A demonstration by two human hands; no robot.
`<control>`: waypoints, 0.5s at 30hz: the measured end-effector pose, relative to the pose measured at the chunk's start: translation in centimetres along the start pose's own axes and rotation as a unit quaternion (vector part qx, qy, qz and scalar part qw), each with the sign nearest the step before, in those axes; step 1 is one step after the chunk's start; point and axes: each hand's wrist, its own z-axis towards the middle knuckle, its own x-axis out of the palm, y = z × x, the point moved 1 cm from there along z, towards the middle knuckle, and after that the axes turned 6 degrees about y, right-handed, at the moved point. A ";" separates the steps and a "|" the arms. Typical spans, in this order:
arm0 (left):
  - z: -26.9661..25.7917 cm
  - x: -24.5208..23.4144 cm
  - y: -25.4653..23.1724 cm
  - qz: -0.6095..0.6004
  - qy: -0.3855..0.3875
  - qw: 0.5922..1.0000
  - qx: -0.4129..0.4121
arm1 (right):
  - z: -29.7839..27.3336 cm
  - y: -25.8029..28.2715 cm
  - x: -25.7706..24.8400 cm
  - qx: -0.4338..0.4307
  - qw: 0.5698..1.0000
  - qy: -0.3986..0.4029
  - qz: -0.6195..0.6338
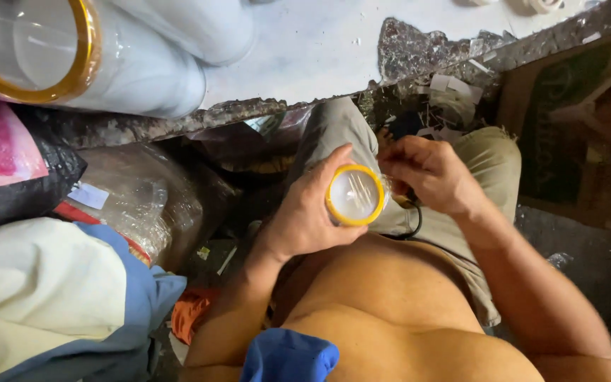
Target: The person cuts open a plastic bag, removes a candle, places it into a new plastic bag, seals the bag, and applies a sticker label. The person repeats this process for multiple candles.
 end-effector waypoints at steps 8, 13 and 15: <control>0.8 -2.1 0.5 -0.098 0.145 0.984 -0.024 | 0.2 2.9 -0.5 0.146 0.961 0.229 -0.050; 0.4 -1.4 -0.7 0.142 0.086 0.986 0.007 | 0.6 -0.9 1.6 0.106 0.976 0.162 0.104; -0.3 -0.1 0.2 0.300 0.016 0.953 0.030 | 0.7 -3.0 2.7 0.043 0.976 0.102 0.185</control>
